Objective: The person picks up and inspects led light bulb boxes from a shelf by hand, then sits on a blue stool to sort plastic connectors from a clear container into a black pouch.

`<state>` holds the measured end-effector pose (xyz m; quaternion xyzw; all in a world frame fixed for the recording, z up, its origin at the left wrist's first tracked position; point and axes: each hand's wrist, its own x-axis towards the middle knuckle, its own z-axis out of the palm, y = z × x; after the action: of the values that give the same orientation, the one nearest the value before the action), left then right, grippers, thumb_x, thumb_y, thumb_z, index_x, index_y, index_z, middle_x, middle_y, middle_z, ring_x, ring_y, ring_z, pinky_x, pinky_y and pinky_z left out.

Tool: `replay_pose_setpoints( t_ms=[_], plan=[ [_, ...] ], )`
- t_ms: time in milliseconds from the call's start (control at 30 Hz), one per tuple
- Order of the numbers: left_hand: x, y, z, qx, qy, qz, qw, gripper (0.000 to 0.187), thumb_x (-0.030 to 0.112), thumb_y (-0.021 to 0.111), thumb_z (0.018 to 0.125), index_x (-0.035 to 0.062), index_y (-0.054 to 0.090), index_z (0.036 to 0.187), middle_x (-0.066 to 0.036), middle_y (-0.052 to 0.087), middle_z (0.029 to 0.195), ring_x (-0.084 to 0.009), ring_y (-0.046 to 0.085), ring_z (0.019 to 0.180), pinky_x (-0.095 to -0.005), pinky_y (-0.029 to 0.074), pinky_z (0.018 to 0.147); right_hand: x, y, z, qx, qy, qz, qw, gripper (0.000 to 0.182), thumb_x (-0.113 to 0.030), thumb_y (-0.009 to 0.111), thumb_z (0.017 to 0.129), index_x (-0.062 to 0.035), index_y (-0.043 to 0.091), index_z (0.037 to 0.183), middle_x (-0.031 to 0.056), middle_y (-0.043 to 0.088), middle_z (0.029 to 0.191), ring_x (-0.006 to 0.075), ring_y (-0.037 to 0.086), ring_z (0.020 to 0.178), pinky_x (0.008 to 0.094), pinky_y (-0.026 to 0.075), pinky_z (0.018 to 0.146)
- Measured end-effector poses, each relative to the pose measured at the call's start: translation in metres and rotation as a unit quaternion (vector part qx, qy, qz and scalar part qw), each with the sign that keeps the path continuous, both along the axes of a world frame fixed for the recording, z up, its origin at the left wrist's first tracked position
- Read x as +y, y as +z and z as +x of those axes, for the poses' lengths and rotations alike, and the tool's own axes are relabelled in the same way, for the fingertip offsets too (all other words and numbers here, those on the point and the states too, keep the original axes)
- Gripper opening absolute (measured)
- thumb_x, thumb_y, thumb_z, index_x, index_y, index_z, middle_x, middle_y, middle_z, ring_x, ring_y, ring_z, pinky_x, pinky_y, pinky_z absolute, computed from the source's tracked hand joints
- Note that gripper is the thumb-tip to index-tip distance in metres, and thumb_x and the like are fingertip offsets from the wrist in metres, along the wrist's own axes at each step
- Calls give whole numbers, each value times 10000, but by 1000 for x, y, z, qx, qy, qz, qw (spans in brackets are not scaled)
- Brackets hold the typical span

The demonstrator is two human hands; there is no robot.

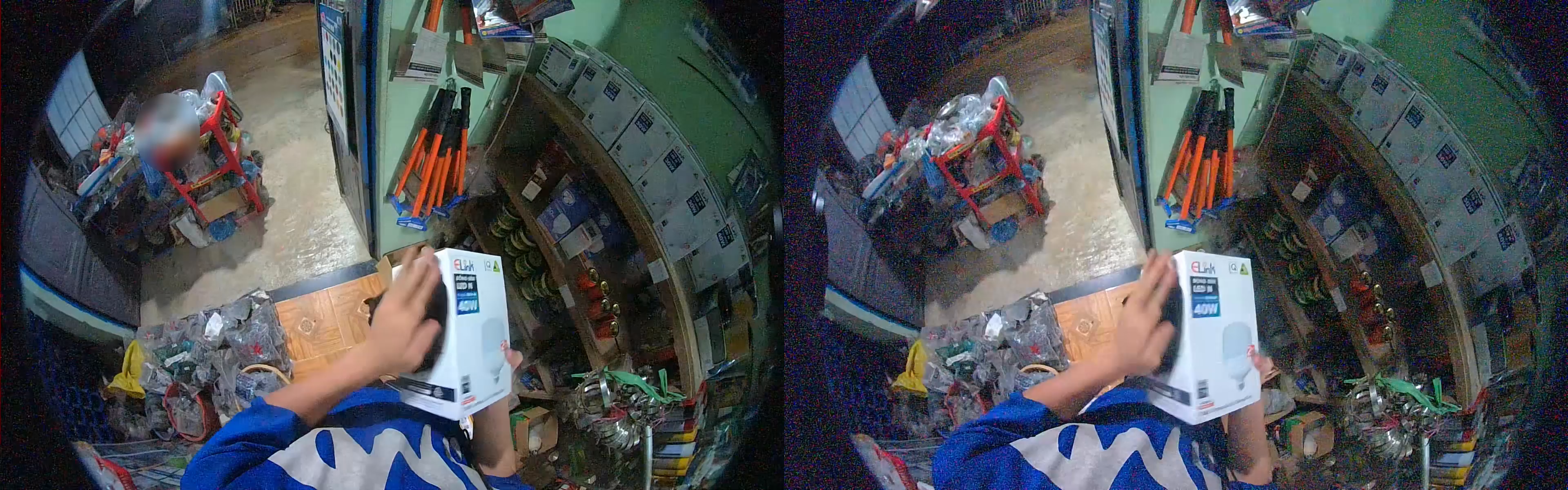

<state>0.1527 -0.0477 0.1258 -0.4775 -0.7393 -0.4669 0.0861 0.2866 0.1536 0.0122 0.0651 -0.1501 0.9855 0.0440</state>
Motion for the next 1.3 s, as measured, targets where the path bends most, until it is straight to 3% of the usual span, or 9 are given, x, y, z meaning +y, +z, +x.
replay_pose_setpoints(
  t_ms=[167, 300, 600, 733, 833, 900, 933, 1033, 1300],
  plan=[
    [-6, 15, 36, 74, -141, -46, 986, 774, 374, 623, 871, -46, 403, 1483, -284, 341, 1562, -527, 335, 1426, -567, 269, 1182, -20, 26, -11, -79, -121, 1, 990, 945, -476, 678, 761, 39, 357, 1485, 258, 510, 1425, 373, 599, 1221, 506, 531, 1023],
    [1, 15, -21, -6, -28, 60, 998, 676, 218, 603, 879, 0, 415, 1492, -259, 309, 1585, -470, 286, 1465, -491, 268, 1197, -16, -1, 15, -45, -7, 3, 999, 864, -388, 696, 745, 23, 414, 1450, 228, 573, 1352, 367, 627, 1172, 492, 552, 989],
    [-17, 35, -26, -61, -42, 50, 996, 225, 84, 497, 918, -44, 681, 920, -185, 693, 978, -340, 691, 896, -393, 545, 786, -16, -3, 68, -458, 2, 212, 863, 815, -228, 783, 620, 31, 544, 1355, 138, 685, 1082, 261, 669, 914, 346, 574, 779],
    [-41, 9, -57, -197, 55, 95, 974, 310, 206, 471, 1003, -38, 632, 898, -167, 663, 885, -290, 675, 751, -382, 540, 694, 25, -103, 72, -282, 91, 292, 909, 1071, -251, 769, 593, 46, 318, 1518, 183, 596, 1315, 272, 619, 1143, 349, 510, 935],
    [-25, 55, -88, -404, -258, 360, 801, 430, 366, 437, 1064, -7, 614, 943, -115, 619, 793, -223, 623, 624, -329, 512, 598, 7, -16, 42, -180, 39, 385, 905, 1163, -277, 754, 573, 44, 228, 1559, 206, 449, 1476, 291, 471, 1327, 382, 382, 1084],
    [-3, 64, -97, -457, -321, 182, 809, 445, 381, 438, 1068, -27, 617, 1050, -161, 659, 936, -245, 660, 744, -343, 543, 695, -14, 54, 22, -116, 25, 407, 905, 1212, -298, 740, 560, 41, 177, 1578, 212, 354, 1555, 293, 358, 1425, 392, 289, 1155],
    [21, 75, -94, -222, -319, 1, 921, 458, 384, 455, 1061, -32, 574, 1211, -203, 648, 1137, -307, 647, 1011, -384, 517, 927, -17, 59, 23, -110, 32, 411, 904, 1227, -307, 735, 553, 39, 164, 1582, 213, 329, 1575, 294, 323, 1451, 395, 254, 1175],
    [30, 79, -70, -110, -433, -201, 872, 538, 370, 437, 1065, 5, 431, 1461, -213, 340, 1570, -347, 341, 1454, -410, 273, 1197, -23, 54, 30, -135, 67, 424, 893, 1262, -331, 727, 529, 32, 148, 1590, 212, 293, 1604, 305, 266, 1491, 406, 175, 1212],
    [24, 110, -55, -13, -464, -193, 865, 649, 396, 412, 1053, -15, 296, 1541, -220, 234, 1627, -403, 186, 1515, -487, 168, 1228, -24, 76, 34, -74, 100, 336, 934, 1353, -290, 801, 501, 22, 65, 1593, 181, 235, 1629, 317, 269, 1493, 439, 187, 1214]
  ],
)
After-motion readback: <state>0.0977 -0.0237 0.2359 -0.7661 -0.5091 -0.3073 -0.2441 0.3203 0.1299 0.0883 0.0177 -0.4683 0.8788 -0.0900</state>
